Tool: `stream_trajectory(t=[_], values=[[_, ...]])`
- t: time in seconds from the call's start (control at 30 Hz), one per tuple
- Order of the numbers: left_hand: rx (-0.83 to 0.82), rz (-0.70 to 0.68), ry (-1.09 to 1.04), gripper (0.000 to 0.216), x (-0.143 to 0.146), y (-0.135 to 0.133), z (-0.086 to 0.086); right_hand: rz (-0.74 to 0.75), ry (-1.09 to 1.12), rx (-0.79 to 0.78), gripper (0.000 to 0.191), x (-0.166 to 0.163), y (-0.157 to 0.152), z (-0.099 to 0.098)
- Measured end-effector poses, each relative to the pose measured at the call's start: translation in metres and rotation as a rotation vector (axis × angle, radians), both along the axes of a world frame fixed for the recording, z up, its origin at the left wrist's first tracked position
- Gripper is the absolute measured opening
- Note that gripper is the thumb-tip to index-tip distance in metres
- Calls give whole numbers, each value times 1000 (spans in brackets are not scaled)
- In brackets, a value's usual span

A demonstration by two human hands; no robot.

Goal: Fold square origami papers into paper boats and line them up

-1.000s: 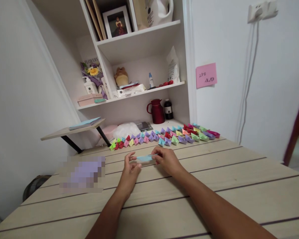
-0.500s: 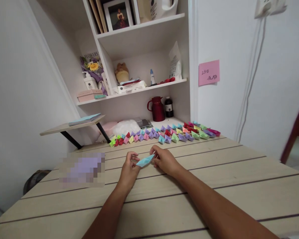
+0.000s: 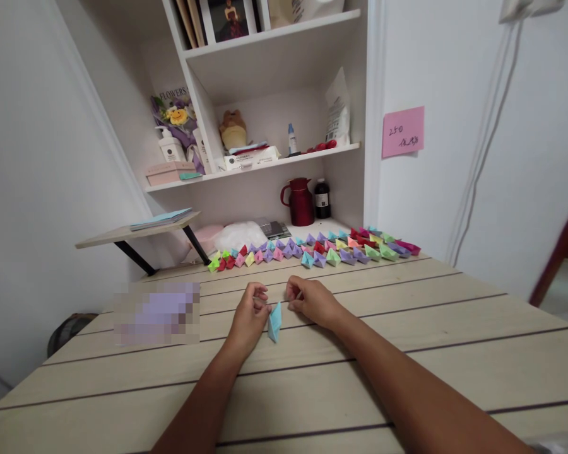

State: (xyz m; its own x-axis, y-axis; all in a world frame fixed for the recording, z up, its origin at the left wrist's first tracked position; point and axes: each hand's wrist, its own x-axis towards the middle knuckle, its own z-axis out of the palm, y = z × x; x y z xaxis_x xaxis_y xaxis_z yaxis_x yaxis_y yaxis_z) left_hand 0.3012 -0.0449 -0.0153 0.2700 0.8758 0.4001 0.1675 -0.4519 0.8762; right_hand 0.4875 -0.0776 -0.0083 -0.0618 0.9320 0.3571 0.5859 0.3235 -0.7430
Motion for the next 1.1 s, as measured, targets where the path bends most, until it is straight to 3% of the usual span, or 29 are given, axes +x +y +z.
stream_trajectory(t=[0.23, 0.37, 0.47, 0.63, 0.8, 0.97, 1.1], values=[[-7, -14, 29, 25, -1, 2, -3, -1, -17, 62, 24, 1, 4, -4], [0, -3, 42, 20, -1, 4, -4, 82, -59, 112, 29, -12, 3, -1], [10, 8, 55, 18, -1, 4, -5, 131, -111, 128, 23, -23, 5, -1], [24, 33, 75, 21, -2, 7, -8, 89, -174, 108, 10, -30, 9, -2], [51, 17, 87, 30, -5, 6, -4, 22, -183, 58, 8, -13, 8, 3], [98, -107, 132, 52, -6, 1, 2, -74, -176, 8, 8, 15, 4, 9], [114, -148, 147, 51, -3, 1, 1, -107, -159, -29, 10, 26, 2, 11]])
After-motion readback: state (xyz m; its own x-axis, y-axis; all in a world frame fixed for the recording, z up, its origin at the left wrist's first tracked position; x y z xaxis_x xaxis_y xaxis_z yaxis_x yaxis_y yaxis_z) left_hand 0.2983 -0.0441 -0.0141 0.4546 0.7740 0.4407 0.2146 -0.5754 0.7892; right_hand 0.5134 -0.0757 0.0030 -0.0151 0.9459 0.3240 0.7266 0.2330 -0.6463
